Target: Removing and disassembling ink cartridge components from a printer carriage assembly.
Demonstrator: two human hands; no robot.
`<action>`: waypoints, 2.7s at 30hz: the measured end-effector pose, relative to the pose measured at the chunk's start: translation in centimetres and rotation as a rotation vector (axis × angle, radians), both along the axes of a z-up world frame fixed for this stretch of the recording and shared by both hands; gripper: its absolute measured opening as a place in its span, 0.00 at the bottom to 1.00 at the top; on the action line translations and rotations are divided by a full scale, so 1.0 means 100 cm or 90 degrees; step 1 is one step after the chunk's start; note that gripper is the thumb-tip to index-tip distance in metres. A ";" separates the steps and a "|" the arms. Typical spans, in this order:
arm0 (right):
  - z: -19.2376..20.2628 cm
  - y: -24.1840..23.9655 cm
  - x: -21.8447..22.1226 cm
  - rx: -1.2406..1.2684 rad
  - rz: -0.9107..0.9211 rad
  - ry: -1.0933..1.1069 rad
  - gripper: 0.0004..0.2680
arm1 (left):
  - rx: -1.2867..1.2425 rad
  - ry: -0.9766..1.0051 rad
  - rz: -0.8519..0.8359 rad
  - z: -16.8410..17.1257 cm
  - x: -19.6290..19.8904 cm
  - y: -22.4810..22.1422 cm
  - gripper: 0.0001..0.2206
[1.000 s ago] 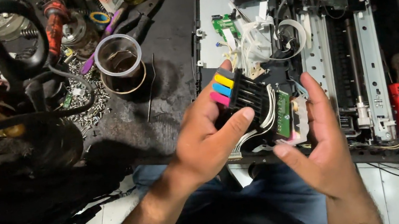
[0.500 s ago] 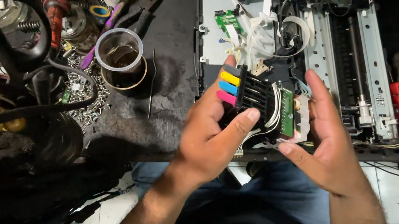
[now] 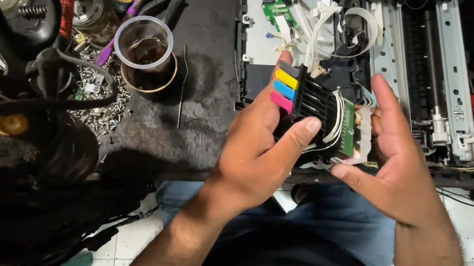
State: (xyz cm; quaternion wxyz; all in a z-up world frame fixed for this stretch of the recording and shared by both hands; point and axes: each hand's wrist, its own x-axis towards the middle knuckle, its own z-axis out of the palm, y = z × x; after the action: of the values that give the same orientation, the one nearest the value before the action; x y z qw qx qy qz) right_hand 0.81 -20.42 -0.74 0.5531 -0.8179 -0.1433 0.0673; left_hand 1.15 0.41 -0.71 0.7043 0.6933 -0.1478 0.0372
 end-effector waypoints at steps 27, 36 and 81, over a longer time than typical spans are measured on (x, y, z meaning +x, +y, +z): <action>0.010 0.013 -0.006 0.107 -0.091 0.039 0.37 | -0.152 0.099 0.085 -0.006 0.010 -0.006 0.29; 0.007 0.014 -0.010 0.037 -0.154 -0.061 0.37 | -0.189 0.102 0.086 -0.009 0.012 -0.007 0.28; -0.016 0.006 -0.011 0.062 -0.118 -0.140 0.34 | 0.030 0.069 0.216 -0.006 0.006 -0.012 0.32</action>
State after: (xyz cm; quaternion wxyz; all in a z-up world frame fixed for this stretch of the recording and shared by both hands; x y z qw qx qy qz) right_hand -0.25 -19.80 -2.29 0.5767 -0.8025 -0.1300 -0.0809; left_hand 1.73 -0.83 -1.26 0.6784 0.7257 0.0087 0.1143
